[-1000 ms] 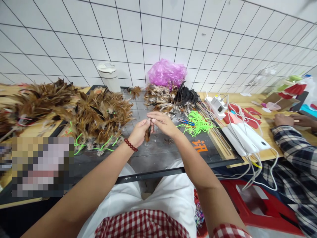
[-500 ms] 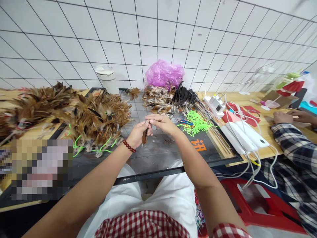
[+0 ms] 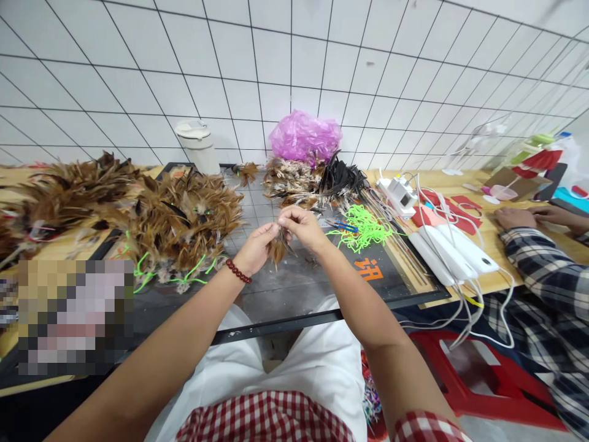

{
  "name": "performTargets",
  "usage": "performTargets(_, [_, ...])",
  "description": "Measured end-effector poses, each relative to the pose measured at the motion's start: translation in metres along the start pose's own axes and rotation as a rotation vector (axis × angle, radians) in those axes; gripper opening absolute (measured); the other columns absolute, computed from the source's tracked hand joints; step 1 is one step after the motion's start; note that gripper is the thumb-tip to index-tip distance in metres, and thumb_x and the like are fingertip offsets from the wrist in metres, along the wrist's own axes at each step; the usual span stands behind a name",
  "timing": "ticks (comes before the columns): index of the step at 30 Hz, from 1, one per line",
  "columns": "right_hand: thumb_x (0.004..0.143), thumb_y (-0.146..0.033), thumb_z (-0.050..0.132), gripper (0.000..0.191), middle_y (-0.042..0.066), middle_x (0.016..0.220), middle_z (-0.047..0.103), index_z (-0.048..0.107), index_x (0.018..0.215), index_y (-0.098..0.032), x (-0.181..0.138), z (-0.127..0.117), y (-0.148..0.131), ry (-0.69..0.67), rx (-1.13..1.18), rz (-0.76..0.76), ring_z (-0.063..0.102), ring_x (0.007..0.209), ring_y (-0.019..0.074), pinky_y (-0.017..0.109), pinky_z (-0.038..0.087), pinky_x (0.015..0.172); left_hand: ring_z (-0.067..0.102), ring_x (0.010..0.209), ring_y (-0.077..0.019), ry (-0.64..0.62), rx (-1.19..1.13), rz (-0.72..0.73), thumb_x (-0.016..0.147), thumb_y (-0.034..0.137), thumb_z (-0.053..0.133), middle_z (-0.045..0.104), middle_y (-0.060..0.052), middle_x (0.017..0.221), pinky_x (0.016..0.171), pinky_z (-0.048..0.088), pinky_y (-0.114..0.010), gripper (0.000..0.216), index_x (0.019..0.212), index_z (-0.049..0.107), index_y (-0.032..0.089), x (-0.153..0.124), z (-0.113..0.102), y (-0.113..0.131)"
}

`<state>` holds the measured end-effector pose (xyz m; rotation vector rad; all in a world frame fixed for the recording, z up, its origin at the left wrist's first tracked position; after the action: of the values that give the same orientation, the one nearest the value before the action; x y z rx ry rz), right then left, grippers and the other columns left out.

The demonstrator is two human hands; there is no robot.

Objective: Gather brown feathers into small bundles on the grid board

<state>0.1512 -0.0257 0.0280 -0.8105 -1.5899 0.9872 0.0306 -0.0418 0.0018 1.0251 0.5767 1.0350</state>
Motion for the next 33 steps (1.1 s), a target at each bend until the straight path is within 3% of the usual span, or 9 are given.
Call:
performTargets(4, [0.074,-0.052,0.067,0.034,0.003,0.085,0.054,0.062,0.069,-0.018,0.0,-0.001,-0.005,0.057,-0.111,-0.038,0.05,0.062,0.0106,0.026,0.047,0.051,0.057,0.074,-0.0124,0.082,0.087,0.08,0.07,0.043,0.071,0.066,-0.003,0.076,0.075,0.044,-0.025,0.032,0.08,0.068,0.012,0.002,-0.004,0.003])
performTargets(8, [0.071,-0.051,0.07,0.034,0.003,0.088,0.056,0.065,0.067,-0.018,0.0,0.004,-0.003,0.062,-0.1,0.008,0.051,0.061,0.01,0.026,0.047,0.051,0.056,0.068,-0.0111,0.116,0.196,0.091,0.069,0.038,0.074,0.065,-0.001,0.066,0.073,0.043,-0.024,0.026,0.066,0.068,0.012,0.002,-0.007,0.006])
performTargets(13, [0.081,-0.052,0.058,0.034,0.003,0.085,0.065,0.07,0.078,-0.02,0.003,-0.008,-0.008,0.166,-0.115,-0.029,0.059,0.08,0.0148,0.031,0.049,0.077,0.062,0.076,-0.0131,0.153,-0.247,0.023,0.072,0.031,0.072,0.068,-0.003,0.077,0.077,0.049,-0.028,0.019,0.07,0.064,0.014,0.002,-0.014,0.01])
performTargets(18, [0.079,-0.038,0.064,0.02,0.005,0.085,0.068,0.07,0.077,-0.019,0.004,-0.051,-0.037,0.221,-0.528,-0.128,0.06,0.083,0.0166,0.03,0.047,0.078,0.065,0.089,-0.0148,0.283,-0.462,0.063,0.081,0.024,0.065,0.069,-0.003,0.084,0.085,0.05,-0.03,0.016,0.071,0.058,0.014,0.006,-0.028,0.013])
performTargets(20, [0.077,-0.03,0.064,0.015,0.003,0.078,0.068,0.072,0.078,-0.018,0.003,-0.071,-0.041,0.166,-0.737,0.009,0.06,0.073,0.015,0.027,0.045,0.07,0.065,0.08,-0.0134,0.308,-0.466,0.069,0.083,0.025,0.063,0.066,-0.001,0.075,0.083,0.051,-0.03,0.015,0.073,0.058,0.015,0.008,-0.032,0.012])
performTargets(23, [0.073,-0.019,0.061,0.012,0.001,0.073,0.069,0.073,0.075,-0.019,-0.006,-0.087,-0.032,-0.111,-1.054,0.242,0.06,0.069,0.0144,0.024,0.041,0.067,0.061,0.063,-0.0105,0.313,-0.48,0.047,0.084,0.026,0.061,0.058,0.003,0.063,0.074,0.052,-0.029,0.015,0.075,0.056,0.016,0.01,-0.035,0.009])
performTargets(27, [0.073,-0.017,0.057,0.02,0.004,0.089,0.07,0.073,0.084,-0.021,-0.023,-0.087,-0.013,-0.351,-1.358,0.293,0.061,0.079,0.0172,0.025,0.04,0.069,0.055,0.055,-0.0085,0.275,-0.464,0.041,0.085,0.026,0.059,0.053,0.004,0.06,0.067,0.05,-0.026,0.016,0.075,0.054,0.016,0.012,-0.033,0.007])
performTargets(30, [0.076,-0.017,0.053,0.018,0.008,0.093,0.067,0.071,0.082,-0.018,-0.028,-0.082,-0.006,-0.403,-1.385,0.224,0.06,0.082,0.0183,0.027,0.041,0.073,0.053,0.054,-0.008,0.25,-0.433,0.056,0.085,0.027,0.06,0.05,0.004,0.059,0.065,0.049,-0.024,0.017,0.075,0.053,0.016,0.012,-0.031,0.008])
performTargets(33, [0.077,-0.017,0.053,0.011,0.007,0.084,0.064,0.064,0.076,-0.016,-0.021,-0.086,-0.021,-0.219,-1.145,0.144,0.058,0.077,0.0165,0.027,0.042,0.072,0.051,0.053,-0.008,0.225,-0.403,0.052,0.085,0.028,0.06,0.049,0.004,0.058,0.062,0.048,-0.024,0.018,0.074,0.053,0.015,0.011,-0.028,0.008])
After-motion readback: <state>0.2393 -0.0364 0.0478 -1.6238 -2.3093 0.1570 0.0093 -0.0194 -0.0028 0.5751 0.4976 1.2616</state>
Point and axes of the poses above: each hand's wrist, its own x-axis towards the middle knuckle, its own z-axis out of the palm, y = z × x, the point moved 4 cm from there along x, towards the middle knuckle
